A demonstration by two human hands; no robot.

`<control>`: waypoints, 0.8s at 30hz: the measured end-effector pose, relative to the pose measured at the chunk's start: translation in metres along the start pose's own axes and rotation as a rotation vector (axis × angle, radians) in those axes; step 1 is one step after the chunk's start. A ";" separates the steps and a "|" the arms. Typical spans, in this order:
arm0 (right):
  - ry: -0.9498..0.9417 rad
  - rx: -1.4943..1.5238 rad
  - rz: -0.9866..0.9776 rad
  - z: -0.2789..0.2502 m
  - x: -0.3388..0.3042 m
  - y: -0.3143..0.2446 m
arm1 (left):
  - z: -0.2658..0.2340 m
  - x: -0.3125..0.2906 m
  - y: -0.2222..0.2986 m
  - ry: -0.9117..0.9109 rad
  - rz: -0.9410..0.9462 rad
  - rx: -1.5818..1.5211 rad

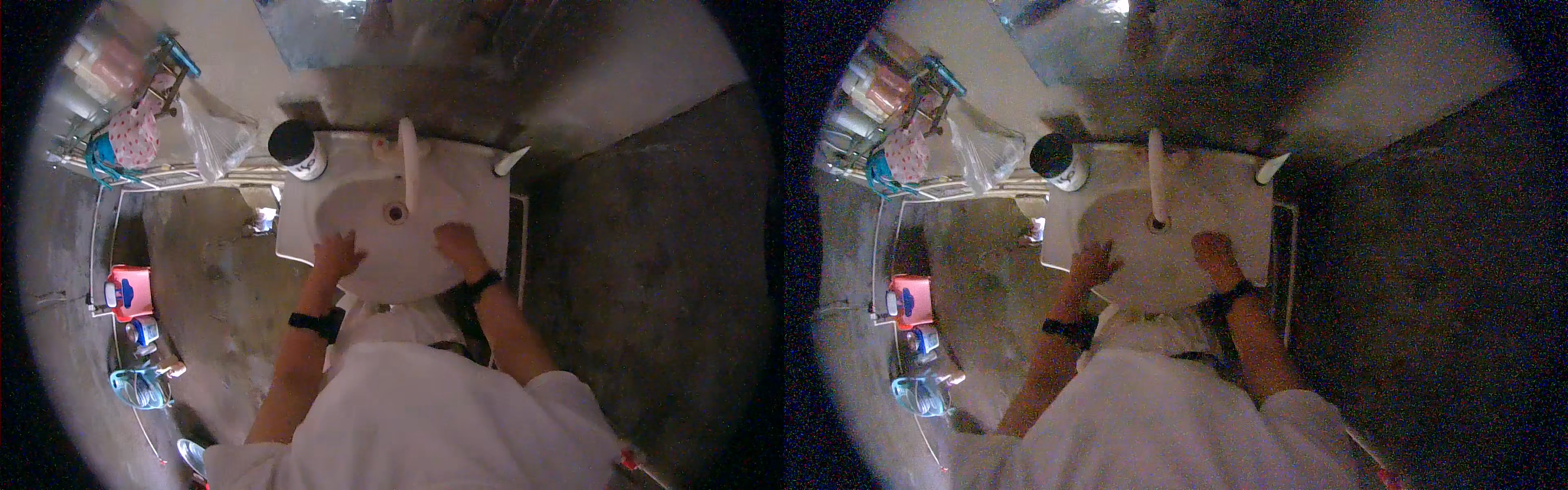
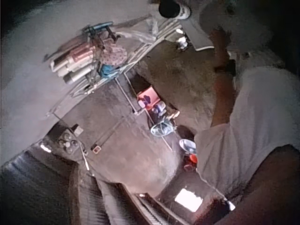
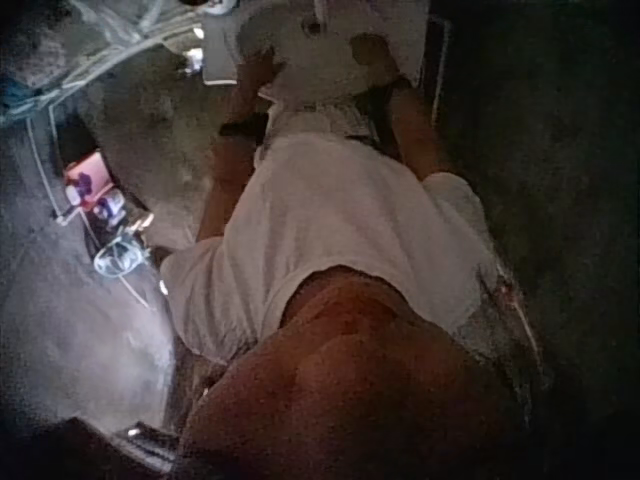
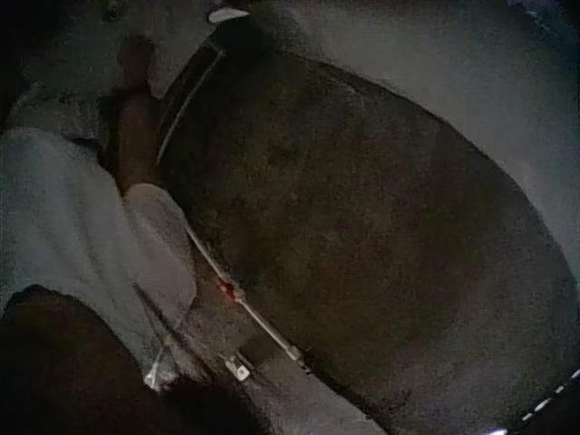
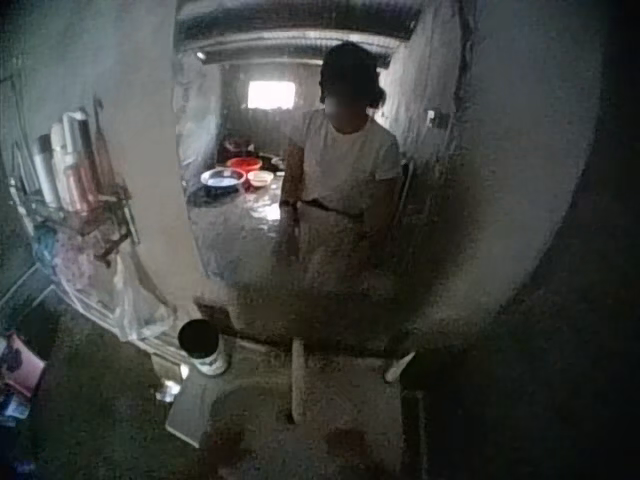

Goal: The person carries a large water jug through an outdoor area, enters a dark laundry room to wash their hands in a sink, then returns outside to touch a hanging towel before entering the house and closing the doors of a white wardrobe in a bedroom.

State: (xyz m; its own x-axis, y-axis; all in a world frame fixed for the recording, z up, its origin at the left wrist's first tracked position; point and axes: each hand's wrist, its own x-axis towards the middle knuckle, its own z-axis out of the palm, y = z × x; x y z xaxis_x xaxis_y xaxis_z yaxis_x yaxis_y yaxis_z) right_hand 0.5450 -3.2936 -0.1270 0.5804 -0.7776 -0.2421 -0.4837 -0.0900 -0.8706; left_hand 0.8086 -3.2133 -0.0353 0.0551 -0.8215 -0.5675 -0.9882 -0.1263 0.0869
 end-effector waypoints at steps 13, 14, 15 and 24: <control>-0.090 -0.027 0.153 -0.068 0.011 0.028 | 0.068 -0.004 -0.063 0.032 -0.015 -0.355; -0.110 -0.024 0.151 -0.073 0.024 0.019 | 0.071 -0.010 -0.064 0.042 -0.020 -0.465; -0.250 -0.141 0.303 -0.075 0.042 -0.004 | 0.076 -0.022 -0.070 0.057 -0.049 -0.580; 0.485 -0.312 -0.077 -0.074 0.071 -0.039 | 0.039 -0.114 -0.046 -0.122 -0.348 -0.778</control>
State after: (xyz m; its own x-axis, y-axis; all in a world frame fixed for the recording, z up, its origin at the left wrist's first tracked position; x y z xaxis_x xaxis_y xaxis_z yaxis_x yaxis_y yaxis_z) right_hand 0.5565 -3.3913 -0.0784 0.2907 -0.9511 0.1043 -0.6647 -0.2792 -0.6930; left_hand 0.8425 -3.0917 -0.0065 0.2774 -0.6053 -0.7461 -0.5361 -0.7419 0.4026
